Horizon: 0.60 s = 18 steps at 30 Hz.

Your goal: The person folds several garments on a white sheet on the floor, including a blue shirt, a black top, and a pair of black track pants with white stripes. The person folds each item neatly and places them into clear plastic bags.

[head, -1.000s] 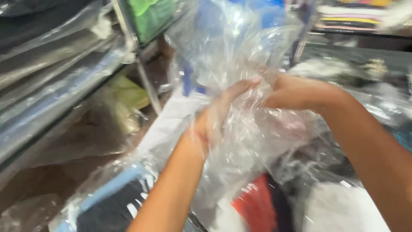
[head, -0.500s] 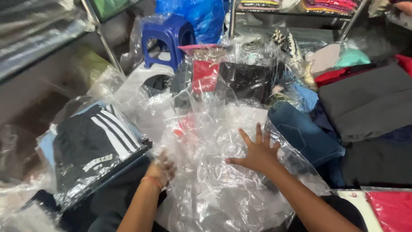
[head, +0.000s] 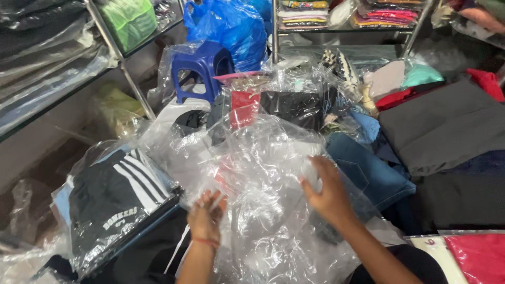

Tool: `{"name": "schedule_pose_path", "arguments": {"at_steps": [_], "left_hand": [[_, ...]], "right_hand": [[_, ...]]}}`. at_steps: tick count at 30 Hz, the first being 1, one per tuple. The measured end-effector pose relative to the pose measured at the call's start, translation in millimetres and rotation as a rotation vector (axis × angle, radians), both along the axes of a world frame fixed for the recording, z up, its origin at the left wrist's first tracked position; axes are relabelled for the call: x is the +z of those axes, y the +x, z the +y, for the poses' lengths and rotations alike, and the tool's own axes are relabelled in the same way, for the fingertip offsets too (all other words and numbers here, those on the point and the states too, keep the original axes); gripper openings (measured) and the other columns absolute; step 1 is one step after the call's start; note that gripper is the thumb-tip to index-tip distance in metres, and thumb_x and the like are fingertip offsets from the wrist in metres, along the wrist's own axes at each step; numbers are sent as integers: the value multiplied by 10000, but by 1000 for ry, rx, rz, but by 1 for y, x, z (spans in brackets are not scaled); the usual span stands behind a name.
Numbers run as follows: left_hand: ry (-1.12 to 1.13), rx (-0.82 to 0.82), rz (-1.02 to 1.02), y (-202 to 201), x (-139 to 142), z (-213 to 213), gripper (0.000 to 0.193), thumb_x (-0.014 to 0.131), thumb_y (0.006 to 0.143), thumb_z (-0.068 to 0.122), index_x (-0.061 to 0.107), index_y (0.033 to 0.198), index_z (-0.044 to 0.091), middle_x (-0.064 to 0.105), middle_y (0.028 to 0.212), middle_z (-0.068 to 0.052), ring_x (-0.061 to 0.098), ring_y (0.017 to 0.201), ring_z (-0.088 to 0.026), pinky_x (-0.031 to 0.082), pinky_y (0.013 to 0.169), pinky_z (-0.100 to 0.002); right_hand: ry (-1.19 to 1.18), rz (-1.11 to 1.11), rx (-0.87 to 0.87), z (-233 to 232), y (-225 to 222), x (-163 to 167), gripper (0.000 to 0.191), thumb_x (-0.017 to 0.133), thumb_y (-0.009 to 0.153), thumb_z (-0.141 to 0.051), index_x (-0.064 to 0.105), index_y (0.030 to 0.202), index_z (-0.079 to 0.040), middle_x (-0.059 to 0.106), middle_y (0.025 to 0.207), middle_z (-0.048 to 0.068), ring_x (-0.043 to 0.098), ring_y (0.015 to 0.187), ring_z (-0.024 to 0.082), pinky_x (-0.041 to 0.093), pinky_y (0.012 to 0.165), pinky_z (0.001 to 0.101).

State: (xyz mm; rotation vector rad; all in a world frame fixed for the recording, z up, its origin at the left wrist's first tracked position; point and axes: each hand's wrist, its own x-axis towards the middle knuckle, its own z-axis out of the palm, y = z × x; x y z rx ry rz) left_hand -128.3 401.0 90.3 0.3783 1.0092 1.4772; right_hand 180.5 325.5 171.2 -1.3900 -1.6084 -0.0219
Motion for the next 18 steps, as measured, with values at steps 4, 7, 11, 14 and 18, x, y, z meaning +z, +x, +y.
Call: {"name": "schedule_pose_path", "arguments": {"at_steps": [4,7,11,14,18], "left_hand": [[30,-28,-304,67,-25,-50,457,588,942,143,474,1355,-16,666,1231,-253,696,1066,-305,593,890,-360],[-183,-10,49,92,-19,-81,529,626,883,112,451,1376,31,596,1324,-252,597,1201,-338,465,1011,-447],[518,428,1388,87,39,-76,567,643,849,172,516,1391,66,521,1436,-229,453,1384,-363,230,1189,-535],[958,24,1778,99,89,-25,595,588,891,291,550,1471,163,457,1580,-106,333,1503,-333,71,1255,-596],[525,-483,2098,133,113,52,668,454,942,456,374,1555,204,259,1648,-118,146,1542,-303,-54,1161,-670]], "right_hand": [[-293,-111,16,-18,-31,-1,684,699,921,-385,457,1525,-174,384,1599,174,309,1511,384,216,1186,574],[-577,-202,-56,-8,-40,3,766,654,904,-502,382,1594,-308,244,1648,104,136,1545,371,117,1172,631],[-678,-191,-29,22,-22,1,821,699,869,-381,318,1595,-339,121,1684,95,57,1548,396,169,1190,595],[-676,-234,6,35,-6,-13,817,707,840,-217,340,1562,-323,115,1695,92,60,1549,413,184,1194,586],[-430,-234,88,36,23,-21,716,706,815,-137,475,1491,-175,323,1595,198,298,1460,443,301,1167,533]]}}
